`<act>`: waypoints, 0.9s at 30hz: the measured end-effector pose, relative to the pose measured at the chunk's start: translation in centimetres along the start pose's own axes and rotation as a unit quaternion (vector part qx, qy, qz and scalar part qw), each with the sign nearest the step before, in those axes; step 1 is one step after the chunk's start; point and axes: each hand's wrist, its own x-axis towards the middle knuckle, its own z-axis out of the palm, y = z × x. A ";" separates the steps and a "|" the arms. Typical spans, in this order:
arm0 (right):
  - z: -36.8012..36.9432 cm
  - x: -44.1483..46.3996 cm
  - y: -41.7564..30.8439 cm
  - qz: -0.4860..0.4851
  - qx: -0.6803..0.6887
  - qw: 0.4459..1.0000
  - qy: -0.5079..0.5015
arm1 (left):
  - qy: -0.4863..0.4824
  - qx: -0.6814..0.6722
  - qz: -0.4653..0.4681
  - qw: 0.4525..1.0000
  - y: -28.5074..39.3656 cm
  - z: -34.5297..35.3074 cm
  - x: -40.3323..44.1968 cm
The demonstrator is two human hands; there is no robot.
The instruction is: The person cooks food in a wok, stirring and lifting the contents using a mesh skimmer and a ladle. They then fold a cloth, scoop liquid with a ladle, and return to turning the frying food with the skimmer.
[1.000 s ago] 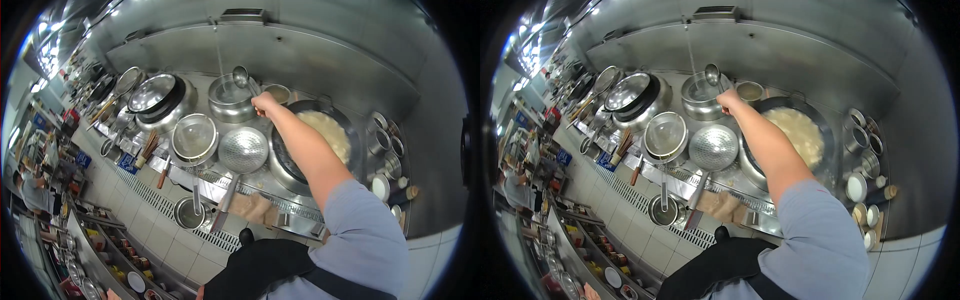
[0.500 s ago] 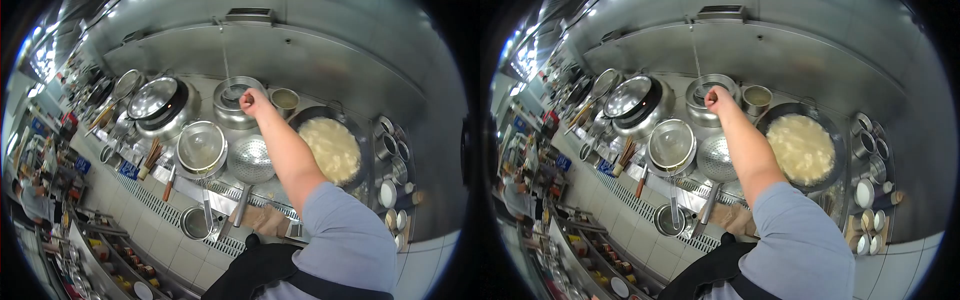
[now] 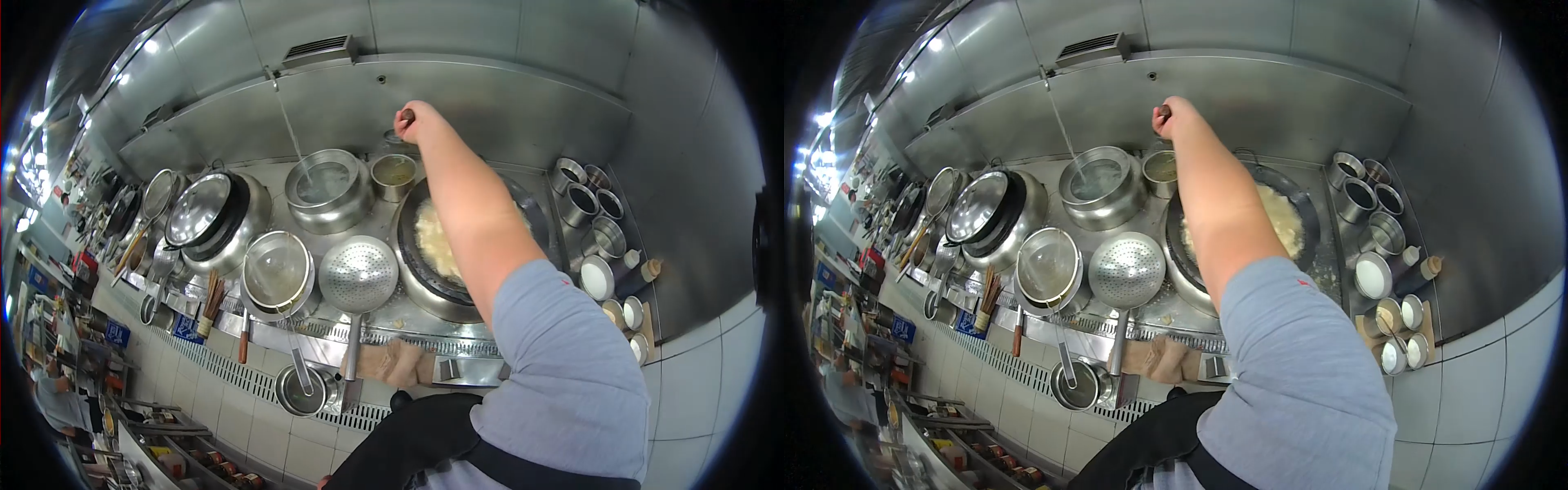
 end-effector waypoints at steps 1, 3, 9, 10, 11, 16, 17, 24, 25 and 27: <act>-1.2 -0.8 -1.7 -0.007 -0.010 1.000 0.012 | -0.002 0.006 -0.003 1.000 0.1 0.2 -0.2; -4.1 -2.3 -5.3 -0.015 -0.046 0.998 0.031 | -0.006 0.018 -0.004 1.000 0.3 0.6 -0.5; -15.3 -9.8 -13.9 -0.050 -0.144 0.985 0.078 | -0.017 0.057 -0.004 0.998 0.0 2.0 -2.2; -16.9 -11.5 -15.0 -0.039 -0.155 0.983 0.093 | -0.019 0.065 -0.003 0.998 0.0 2.2 -2.4; -18.8 -12.6 -16.1 -0.042 -0.150 0.983 0.097 | -0.024 0.075 -0.001 0.997 0.1 2.4 -2.6; -27.4 -18.1 -19.7 0.000 -0.184 0.975 0.128 | -0.035 0.131 0.017 0.991 1.0 2.8 -3.1; -28.6 -19.6 -19.7 -0.003 -0.176 0.975 0.133 | -0.038 0.143 0.021 0.989 1.5 2.8 -3.2; -36.8 -28.0 -18.1 -0.039 -0.214 0.965 0.149 | -0.043 0.174 0.191 0.965 8.9 2.2 -2.8; -37.5 -29.2 -17.8 -0.027 -0.235 0.960 0.149 | -0.025 0.175 0.243 0.954 10.4 2.3 -3.0; -38.9 -31.4 -16.9 -0.022 -0.295 0.944 0.146 | -0.035 0.198 0.261 0.944 13.9 2.3 -5.3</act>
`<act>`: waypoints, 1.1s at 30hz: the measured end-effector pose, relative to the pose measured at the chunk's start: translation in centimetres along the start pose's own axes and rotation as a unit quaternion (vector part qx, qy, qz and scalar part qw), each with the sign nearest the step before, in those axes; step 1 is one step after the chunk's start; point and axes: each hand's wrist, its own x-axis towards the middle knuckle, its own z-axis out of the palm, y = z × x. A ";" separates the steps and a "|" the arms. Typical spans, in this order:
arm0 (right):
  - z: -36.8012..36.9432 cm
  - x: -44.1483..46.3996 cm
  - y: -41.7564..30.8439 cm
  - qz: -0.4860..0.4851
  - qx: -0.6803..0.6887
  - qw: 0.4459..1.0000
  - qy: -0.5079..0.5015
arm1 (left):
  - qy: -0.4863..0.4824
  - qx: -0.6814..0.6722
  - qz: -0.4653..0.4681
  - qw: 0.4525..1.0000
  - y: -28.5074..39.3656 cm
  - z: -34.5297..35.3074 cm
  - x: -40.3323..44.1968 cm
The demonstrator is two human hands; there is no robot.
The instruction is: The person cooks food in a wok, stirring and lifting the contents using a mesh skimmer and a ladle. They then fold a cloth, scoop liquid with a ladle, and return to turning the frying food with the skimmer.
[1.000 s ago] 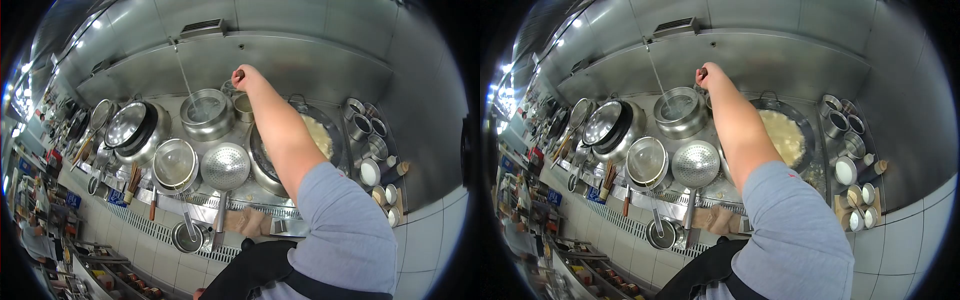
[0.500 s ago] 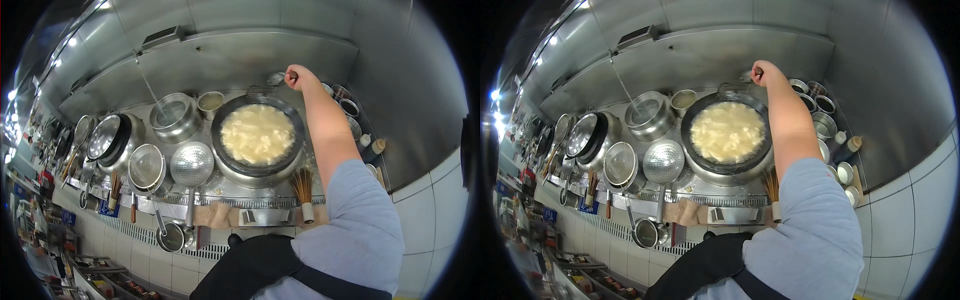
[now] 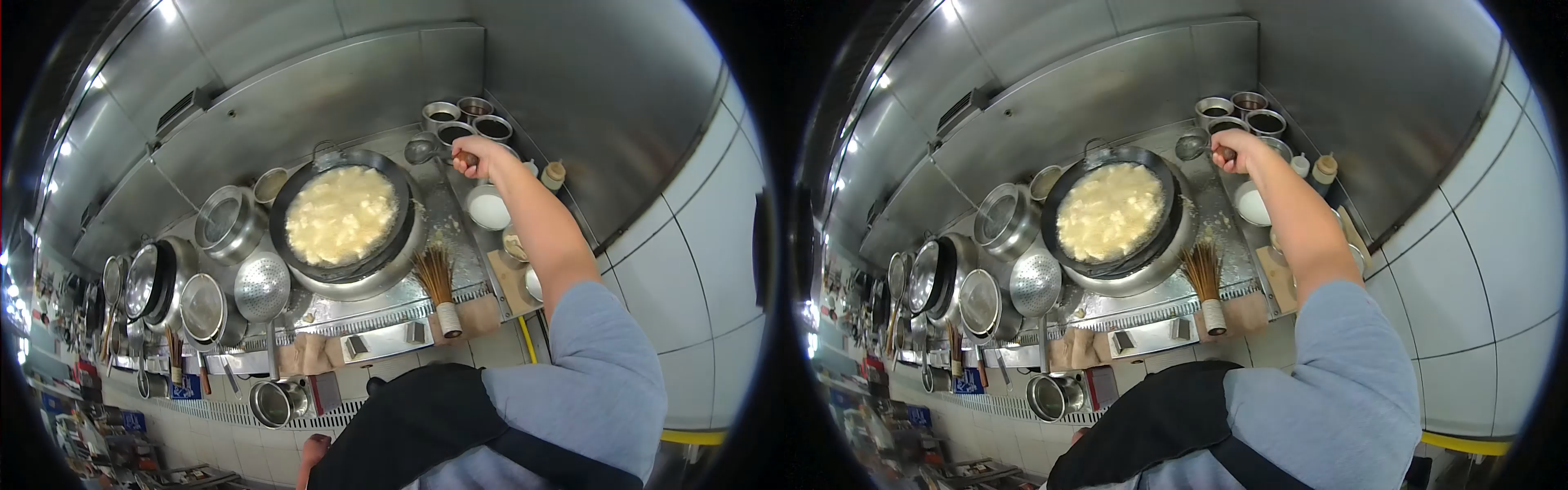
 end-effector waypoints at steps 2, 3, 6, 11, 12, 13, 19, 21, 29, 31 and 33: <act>-0.8 -2.1 1.5 0.010 -0.002 1.000 0.014 | -0.012 0.019 0.018 1.000 2.3 -0.3 -0.1; -1.3 -2.9 2.1 0.020 -0.004 1.000 0.015 | -0.002 0.001 0.008 1.000 2.9 -0.1 0.0; -2.6 -5.6 4.3 0.000 -0.027 1.000 0.013 | -0.007 -0.006 0.010 1.000 5.8 -0.3 -0.4; -4.4 -9.7 6.8 0.025 -0.019 1.000 -0.004 | -0.018 0.002 -0.005 1.000 7.6 0.5 -0.4; -4.4 -10.7 7.0 0.020 -0.023 1.000 -0.006 | -0.025 -0.014 -0.014 0.999 7.3 0.7 -0.2; -4.6 -11.4 7.3 0.015 -0.027 0.999 -0.007 | -0.032 -0.031 -0.024 0.999 7.2 0.9 0.1; -5.5 -12.4 9.7 -0.013 -0.140 0.990 0.030 | -0.048 -0.021 -0.034 0.998 6.2 1.9 -0.2; -5.4 -11.8 11.2 -0.033 -0.193 0.980 0.044 | -0.053 -0.017 -0.037 0.998 5.8 2.1 -0.3; -1.4 -12.8 24.0 -0.182 -0.536 0.794 0.222 | -0.068 -0.016 -0.055 0.996 4.2 3.4 -1.0; 0.2 -13.0 27.3 -0.143 -0.544 0.787 0.253 | -0.070 -0.017 -0.059 0.996 4.0 3.6 -1.2; 0.7 -12.7 30.3 -0.151 -0.562 0.776 0.244 | -0.071 -0.017 -0.060 0.996 3.9 3.5 -1.4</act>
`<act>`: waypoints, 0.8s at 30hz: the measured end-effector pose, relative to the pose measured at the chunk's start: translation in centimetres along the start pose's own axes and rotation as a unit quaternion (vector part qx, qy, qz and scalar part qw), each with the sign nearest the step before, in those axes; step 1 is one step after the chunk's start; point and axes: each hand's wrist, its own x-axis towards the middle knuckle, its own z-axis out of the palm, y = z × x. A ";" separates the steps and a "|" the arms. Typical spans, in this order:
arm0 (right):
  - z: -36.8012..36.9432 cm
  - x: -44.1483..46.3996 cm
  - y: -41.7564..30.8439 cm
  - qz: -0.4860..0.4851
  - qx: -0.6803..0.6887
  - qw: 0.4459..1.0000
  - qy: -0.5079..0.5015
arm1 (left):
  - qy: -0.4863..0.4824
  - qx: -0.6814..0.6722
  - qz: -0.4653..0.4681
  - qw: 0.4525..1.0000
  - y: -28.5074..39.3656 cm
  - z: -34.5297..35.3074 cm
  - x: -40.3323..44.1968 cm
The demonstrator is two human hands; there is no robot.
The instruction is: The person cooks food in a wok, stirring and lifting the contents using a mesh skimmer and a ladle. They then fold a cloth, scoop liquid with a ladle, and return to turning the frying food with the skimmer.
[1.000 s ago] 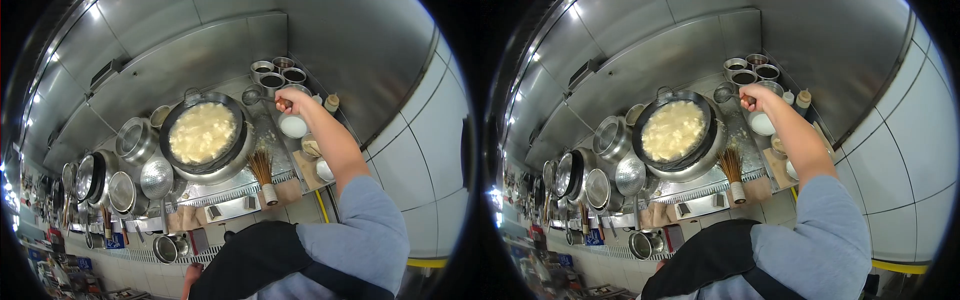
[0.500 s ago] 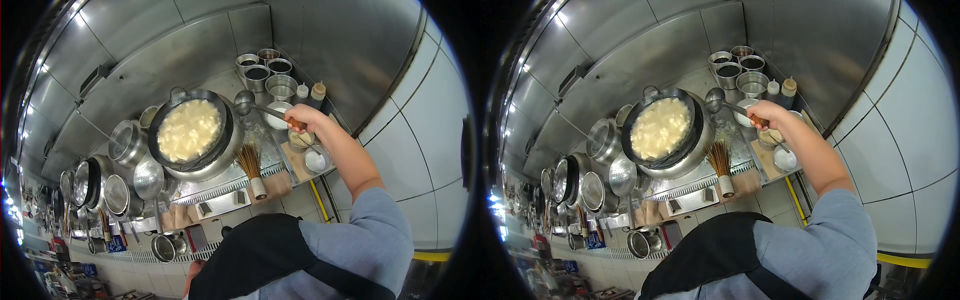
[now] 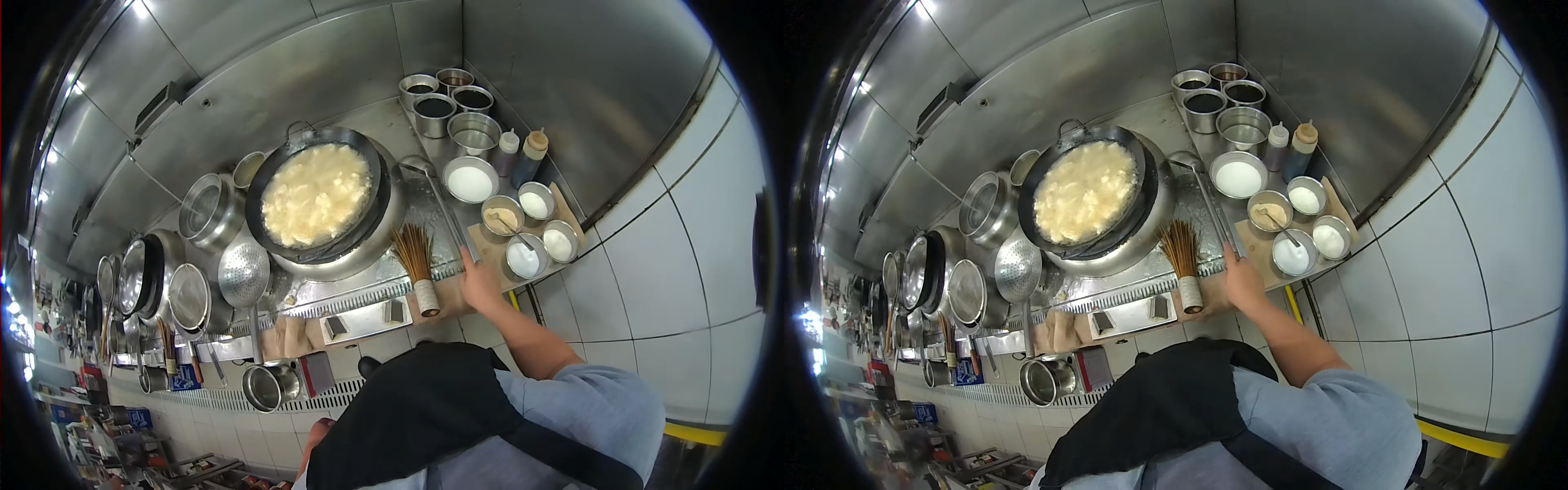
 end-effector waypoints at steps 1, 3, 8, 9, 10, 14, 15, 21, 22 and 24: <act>1.2 -0.2 0.4 -0.016 -0.018 1.000 0.000 | 0.000 -0.001 -0.001 1.000 0.0 0.0 -0.1; 3.7 0.1 1.5 -0.014 -0.021 1.000 0.009 | 0.000 -0.001 -0.002 1.000 -0.1 -0.1 -0.2; 6.0 0.9 3.5 -0.008 -0.071 0.997 -0.007 | 0.002 0.000 -0.010 1.000 -0.8 -0.5 -0.9; 5.9 0.7 3.8 -0.016 -0.087 0.996 -0.015 | 0.001 0.000 -0.013 1.000 -1.2 -0.5 -1.1; 5.9 0.3 4.0 -0.023 -0.103 0.994 -0.025 | -0.002 0.002 -0.017 1.000 -1.6 -0.4 -1.3; 3.1 -2.8 2.7 -0.028 -0.071 0.997 0.021 | -0.020 0.010 -0.036 0.999 -3.6 0.1 -2.2; 2.9 -3.8 2.5 -0.021 -0.062 0.998 0.015 | -0.025 0.014 -0.041 0.999 -4.2 0.2 -2.4; 4.1 -6.1 2.6 0.010 -0.079 0.996 -0.047 | -0.048 0.028 -0.056 0.997 -5.5 0.5 -3.1; 4.1 -6.1 2.4 0.027 -0.066 0.995 -0.067 | -0.051 0.033 -0.057 0.997 -5.6 0.4 -3.2; 3.8 -4.9 1.6 -0.066 -0.091 0.993 0.033 | -0.054 0.041 -0.054 0.996 -5.2 -0.2 -2.9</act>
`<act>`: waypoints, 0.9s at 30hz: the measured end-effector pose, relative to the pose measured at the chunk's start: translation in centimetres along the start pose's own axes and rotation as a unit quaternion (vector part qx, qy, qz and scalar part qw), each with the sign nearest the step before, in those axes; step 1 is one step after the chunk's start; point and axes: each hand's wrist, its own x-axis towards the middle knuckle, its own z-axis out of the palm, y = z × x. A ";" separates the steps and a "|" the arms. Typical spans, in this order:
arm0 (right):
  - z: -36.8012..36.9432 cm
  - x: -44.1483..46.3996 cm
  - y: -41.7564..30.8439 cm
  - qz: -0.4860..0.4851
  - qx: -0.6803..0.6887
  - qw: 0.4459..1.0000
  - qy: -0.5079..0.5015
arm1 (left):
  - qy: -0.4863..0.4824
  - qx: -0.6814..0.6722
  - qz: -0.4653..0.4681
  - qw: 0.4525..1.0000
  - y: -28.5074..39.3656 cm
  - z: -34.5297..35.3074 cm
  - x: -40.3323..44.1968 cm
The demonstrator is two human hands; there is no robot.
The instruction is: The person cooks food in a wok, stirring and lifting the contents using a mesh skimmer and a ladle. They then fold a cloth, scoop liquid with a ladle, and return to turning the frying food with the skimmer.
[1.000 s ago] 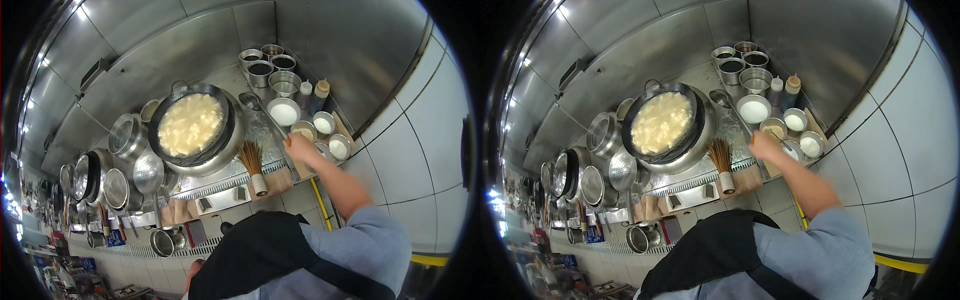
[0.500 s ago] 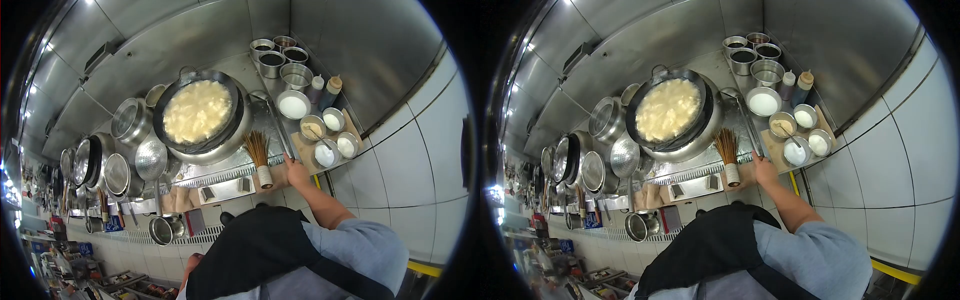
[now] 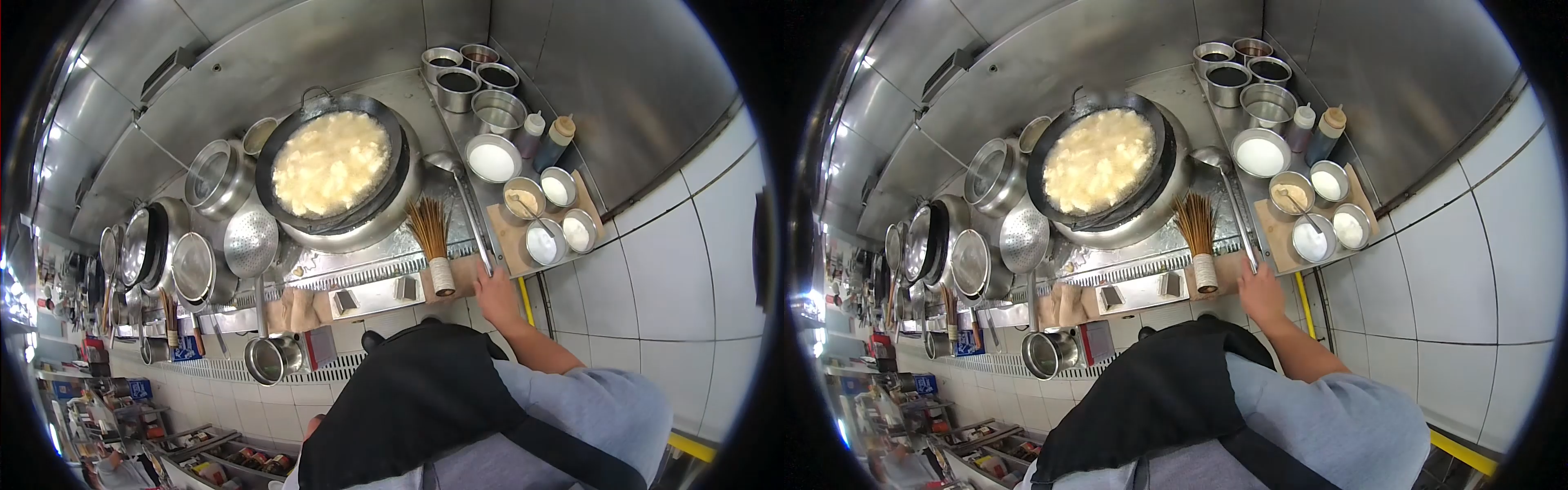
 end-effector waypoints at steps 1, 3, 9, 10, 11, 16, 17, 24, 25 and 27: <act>-0.3 1.0 -0.6 -0.085 -0.030 0.990 0.106 | 0.000 0.006 0.001 1.000 0.2 -0.3 -0.1; -2.8 3.6 -4.8 -0.001 0.049 0.997 -0.054 | 0.018 -0.001 0.013 1.000 1.1 -1.0 0.1; -2.4 7.6 -8.4 0.061 0.030 0.961 -0.267 | 0.106 -0.038 0.021 0.993 6.0 -3.4 -0.7; -1.8 8.8 -7.7 0.057 0.030 0.963 -0.263 | 0.115 -0.048 0.014 0.992 6.5 -3.5 -1.0; -0.6 9.8 -6.3 0.063 0.095 0.971 -0.211 | 0.108 -0.110 0.039 0.987 6.2 -3.5 -0.5; -3.4 15.9 -5.3 0.194 0.296 0.911 -0.211 | 0.076 -0.112 0.029 0.990 2.9 0.0 0.8; -1.6 16.5 -4.6 0.225 0.314 0.899 -0.204 | 0.064 -0.098 0.026 0.993 2.1 0.8 0.6; -4.7 8.8 -4.7 0.223 0.351 0.836 -0.359 | 0.031 -0.080 -0.003 0.996 -2.5 4.4 0.9; -6.1 10.7 -4.5 0.188 0.362 0.834 -0.371 | 0.029 -0.080 -0.005 0.996 -2.8 4.7 0.9; -4.6 14.2 -4.4 0.178 0.360 0.867 -0.295 | 0.024 -0.077 -0.004 0.997 -3.2 4.9 1.0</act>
